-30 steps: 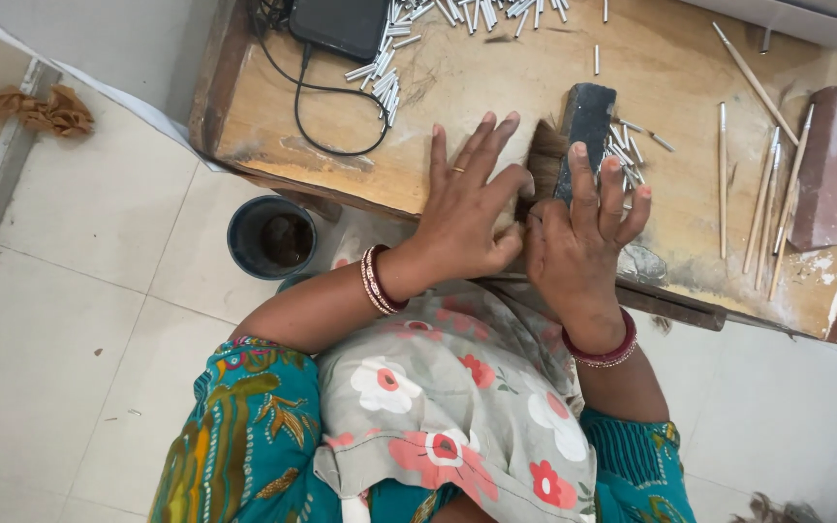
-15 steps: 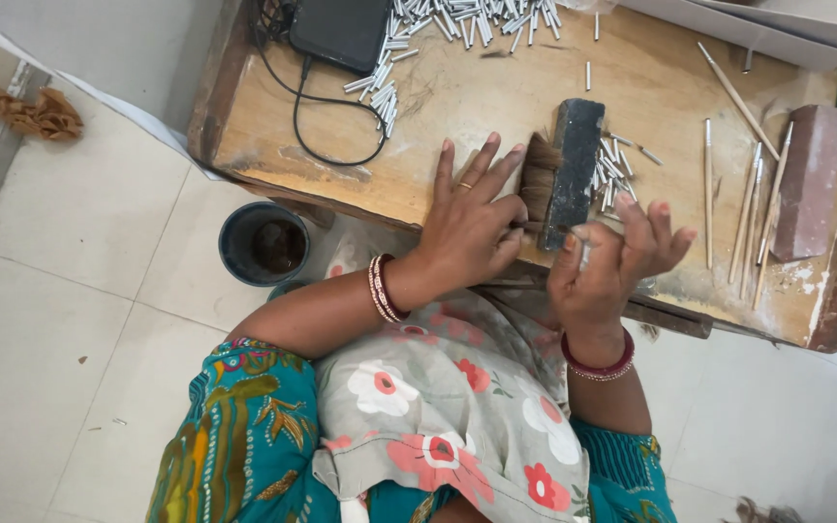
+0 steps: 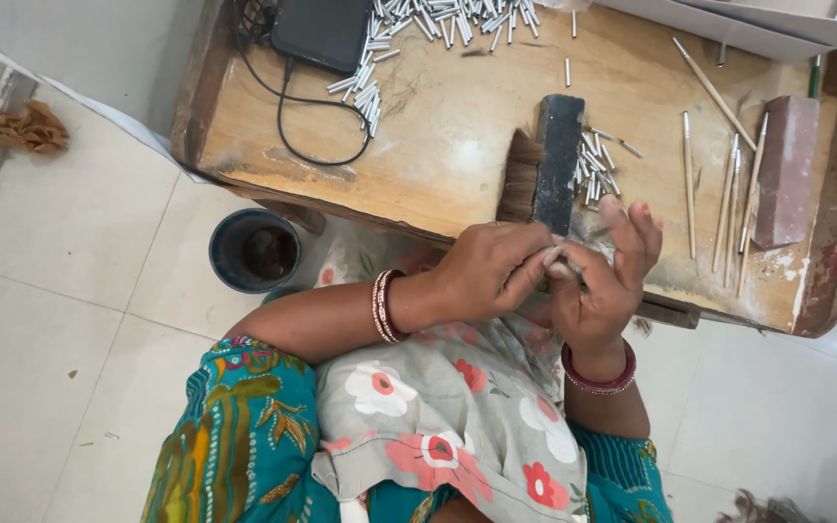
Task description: The person is cleaning or brushing small metal pins using a stiff-bristled brush mounted on a wooden block at a workbench.
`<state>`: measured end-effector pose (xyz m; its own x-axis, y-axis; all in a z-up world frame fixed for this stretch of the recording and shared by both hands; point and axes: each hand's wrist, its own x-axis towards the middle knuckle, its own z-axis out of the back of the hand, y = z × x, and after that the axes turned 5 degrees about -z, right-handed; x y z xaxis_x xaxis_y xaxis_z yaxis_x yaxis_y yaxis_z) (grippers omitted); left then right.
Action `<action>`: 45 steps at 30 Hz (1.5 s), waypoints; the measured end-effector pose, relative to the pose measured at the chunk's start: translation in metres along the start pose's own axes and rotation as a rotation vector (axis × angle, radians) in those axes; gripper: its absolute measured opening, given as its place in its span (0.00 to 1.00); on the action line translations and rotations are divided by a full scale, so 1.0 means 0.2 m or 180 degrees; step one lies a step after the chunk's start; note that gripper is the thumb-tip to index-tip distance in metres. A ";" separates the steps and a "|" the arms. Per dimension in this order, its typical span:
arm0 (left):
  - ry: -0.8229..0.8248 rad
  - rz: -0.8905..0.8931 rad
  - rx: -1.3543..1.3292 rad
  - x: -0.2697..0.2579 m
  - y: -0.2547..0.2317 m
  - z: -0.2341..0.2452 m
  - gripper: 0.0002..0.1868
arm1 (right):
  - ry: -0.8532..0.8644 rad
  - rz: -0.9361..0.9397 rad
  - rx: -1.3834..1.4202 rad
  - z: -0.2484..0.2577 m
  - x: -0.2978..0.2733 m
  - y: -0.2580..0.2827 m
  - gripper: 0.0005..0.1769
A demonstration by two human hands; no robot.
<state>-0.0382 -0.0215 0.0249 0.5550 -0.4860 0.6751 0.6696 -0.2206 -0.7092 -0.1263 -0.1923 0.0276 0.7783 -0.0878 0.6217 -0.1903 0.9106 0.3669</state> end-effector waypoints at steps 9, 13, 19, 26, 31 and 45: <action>-0.0714 0.0156 0.0485 -0.01 0.01 0.10 0.08 | -0.0269 0.0108 -0.0791 0.12 0.03 -0.04 0.06; -0.0455 0.0288 0.0216 -0.02 -0.06 0.09 0.06 | 0.0478 -0.0302 -0.0471 0.13 0.06 0.03 0.11; -0.0319 -0.0156 -0.0013 -0.02 -0.09 0.02 0.06 | 0.0105 -0.0968 0.2972 -0.13 -0.08 -0.01 0.20; -0.0161 0.0194 0.0046 -0.05 -0.01 0.02 0.09 | -0.0980 -0.0198 0.1819 -0.32 -0.04 0.06 0.14; 0.0545 0.0583 0.1983 0.15 0.24 0.32 0.08 | -0.1197 -0.0230 0.1869 -0.33 -0.02 0.01 0.19; -0.0010 0.0471 0.4338 0.27 0.86 0.67 0.07 | -0.1299 -0.0372 0.1526 -0.20 -0.03 -0.02 0.21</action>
<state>0.1732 0.0283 -0.0323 0.6630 -0.4296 0.6130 0.5541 0.8323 -0.0160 -0.1056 -0.1792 -0.0062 0.5378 -0.4084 0.7376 -0.4381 0.6122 0.6583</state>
